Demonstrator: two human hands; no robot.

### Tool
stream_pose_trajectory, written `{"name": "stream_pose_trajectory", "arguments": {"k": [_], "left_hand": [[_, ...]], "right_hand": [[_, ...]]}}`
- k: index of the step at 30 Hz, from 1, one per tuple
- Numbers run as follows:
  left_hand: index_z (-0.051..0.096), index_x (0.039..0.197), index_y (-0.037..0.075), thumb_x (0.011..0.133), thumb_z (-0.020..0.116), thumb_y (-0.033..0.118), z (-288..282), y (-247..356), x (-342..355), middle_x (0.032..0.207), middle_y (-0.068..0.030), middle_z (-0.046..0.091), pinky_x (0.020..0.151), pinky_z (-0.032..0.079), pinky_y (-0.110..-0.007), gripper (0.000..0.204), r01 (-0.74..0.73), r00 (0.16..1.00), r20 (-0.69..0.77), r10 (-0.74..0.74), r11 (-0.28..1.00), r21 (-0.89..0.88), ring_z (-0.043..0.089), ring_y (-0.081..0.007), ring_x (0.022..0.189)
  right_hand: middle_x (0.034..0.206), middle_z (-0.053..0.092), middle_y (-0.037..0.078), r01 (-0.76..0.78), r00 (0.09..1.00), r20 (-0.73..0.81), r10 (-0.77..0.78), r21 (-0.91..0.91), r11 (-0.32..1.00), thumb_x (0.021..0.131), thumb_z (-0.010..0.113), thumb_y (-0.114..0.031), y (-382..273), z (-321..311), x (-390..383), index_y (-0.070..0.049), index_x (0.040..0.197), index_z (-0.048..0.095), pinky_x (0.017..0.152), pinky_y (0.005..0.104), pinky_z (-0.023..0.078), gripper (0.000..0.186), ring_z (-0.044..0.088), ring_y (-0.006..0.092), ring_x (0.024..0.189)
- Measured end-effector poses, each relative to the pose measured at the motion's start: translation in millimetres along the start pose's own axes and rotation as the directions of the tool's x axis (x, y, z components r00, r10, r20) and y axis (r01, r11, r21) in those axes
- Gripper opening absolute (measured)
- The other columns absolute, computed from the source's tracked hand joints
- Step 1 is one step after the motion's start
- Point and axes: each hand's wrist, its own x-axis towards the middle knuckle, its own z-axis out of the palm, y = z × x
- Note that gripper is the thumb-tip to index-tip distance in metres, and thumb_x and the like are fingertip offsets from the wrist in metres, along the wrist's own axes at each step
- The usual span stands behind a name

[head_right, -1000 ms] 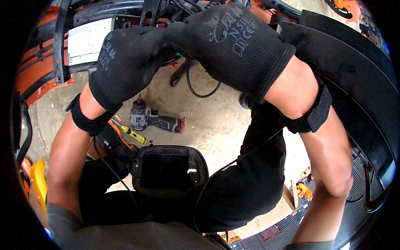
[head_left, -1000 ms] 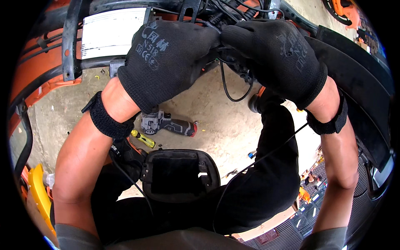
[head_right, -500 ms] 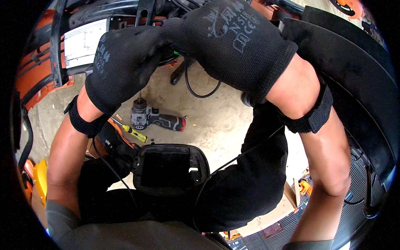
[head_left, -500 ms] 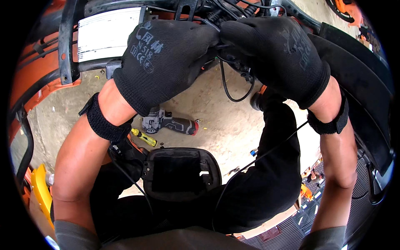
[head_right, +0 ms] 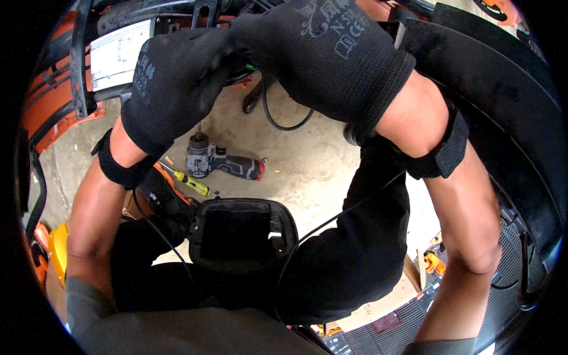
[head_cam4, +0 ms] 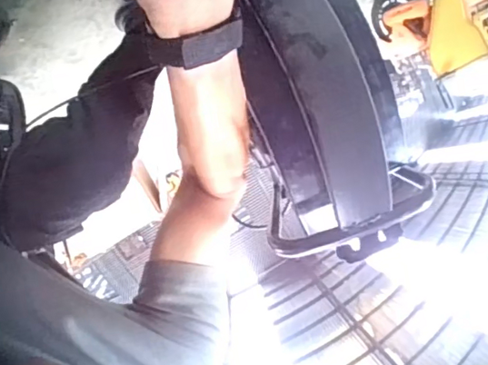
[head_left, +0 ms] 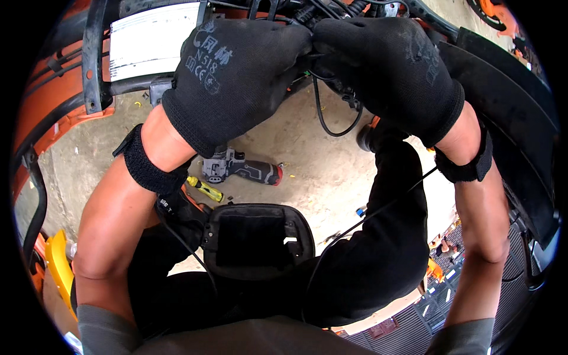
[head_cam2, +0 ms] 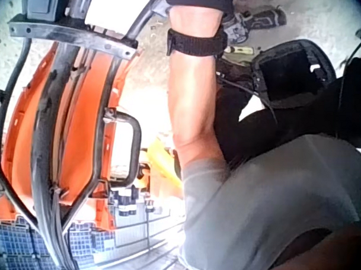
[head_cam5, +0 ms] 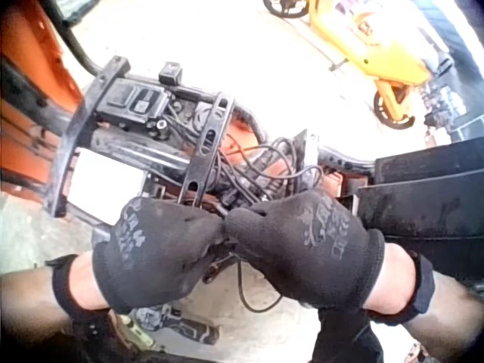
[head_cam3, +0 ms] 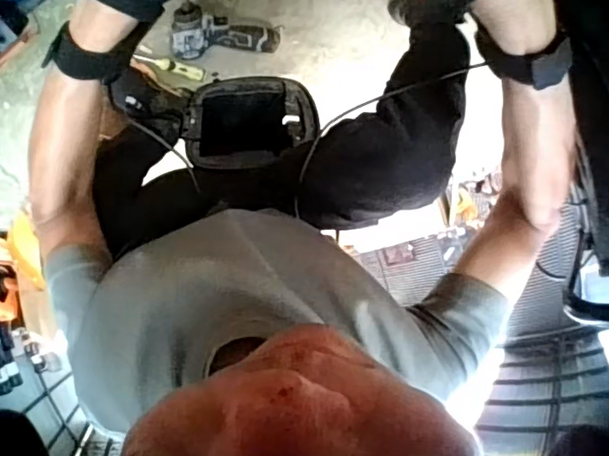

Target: The person connects electrical wires and plugs on an orange scooter frame by hand. They press several colored wire connectors together and organize the wiring harness within the vehicle's chassis.

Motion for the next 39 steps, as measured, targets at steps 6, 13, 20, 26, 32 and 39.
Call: {"name": "stream_pose_trajectory", "arguments": {"k": [6,13,20,26,32,39], "left_hand": [[0.068,0.109,0.008,0.084,0.072,0.008,0.5,-7.4,-2.4,0.081,-0.0134,0.069,0.064,0.055,-0.036,0.025,-0.077,0.997,0.004,0.077,0.997,0.031,0.069,-0.0276,0.068],[0.068,0.110,0.008,0.084,0.071,0.008,2.8,-7.7,-3.7,0.084,-0.0135,0.069,0.066,0.055,-0.036,0.026,-0.065,0.998,0.010,0.065,0.997,-0.038,0.068,-0.0285,0.072],[0.067,0.106,0.005,0.086,0.071,0.010,-3.2,-1.7,-2.5,0.094,-0.0154,0.070,0.070,0.055,-0.039,0.021,0.007,0.999,-0.046,-0.012,0.994,-0.110,0.070,-0.0323,0.082],[0.067,0.107,0.003,0.088,0.068,0.007,-20.1,6.7,7.2,0.094,-0.0155,0.070,0.070,0.054,-0.037,0.019,0.078,0.995,0.073,-0.063,0.971,-0.226,0.070,-0.0322,0.082],[0.065,0.107,0.002,0.088,0.067,0.003,-37.7,2.8,9.2,0.101,-0.0144,0.069,0.076,0.053,-0.034,0.019,0.120,0.976,0.214,-0.049,0.934,-0.336,0.069,-0.0282,0.089],[0.064,0.110,-0.001,0.089,0.066,0.000,-46.1,2.1,7.0,0.110,-0.0132,0.069,0.088,0.051,-0.032,0.021,0.201,0.950,0.302,-0.083,0.900,-0.386,0.066,-0.0216,0.100]], "right_hand": [[0.080,0.066,0.015,-0.060,0.997,0.064,0.053,0.113,0.992,0.085,0.061,-0.001,-9.6,-12.1,12.2,-0.005,0.104,0.064,0.063,0.0389,0.053,0.019,0.067,0.0325,0.070],[0.091,0.069,0.014,-0.056,0.997,0.069,0.036,0.322,0.945,0.088,0.062,0.000,3.7,-4.3,2.4,-0.004,0.113,0.064,0.070,0.0376,0.055,0.025,0.069,0.0291,0.079],[0.109,0.071,0.013,-0.153,0.988,-0.024,0.152,-0.041,0.987,0.087,0.068,-0.001,-7.1,-8.5,-5.6,-0.008,0.124,0.066,0.087,0.0354,0.056,0.039,0.070,0.0263,0.097],[0.109,0.068,0.013,-0.109,0.916,-0.357,0.182,0.215,0.970,0.088,0.067,-0.007,-1.0,3.2,-24.9,-0.009,0.116,0.067,0.090,0.0418,0.054,0.028,0.066,0.0291,0.101],[0.117,0.065,0.011,-0.112,0.909,-0.352,0.223,0.310,0.944,0.083,0.072,-0.001,-3.3,20.9,-34.8,-0.006,0.116,0.067,0.091,0.0371,0.052,0.034,0.063,0.0287,0.110],[0.122,0.065,0.010,-0.084,0.885,-0.411,0.216,0.317,0.945,0.081,0.077,-0.006,-3.6,24.1,-41.7,-0.007,0.117,0.067,0.095,0.0396,0.051,0.038,0.060,0.0284,0.116]]}}
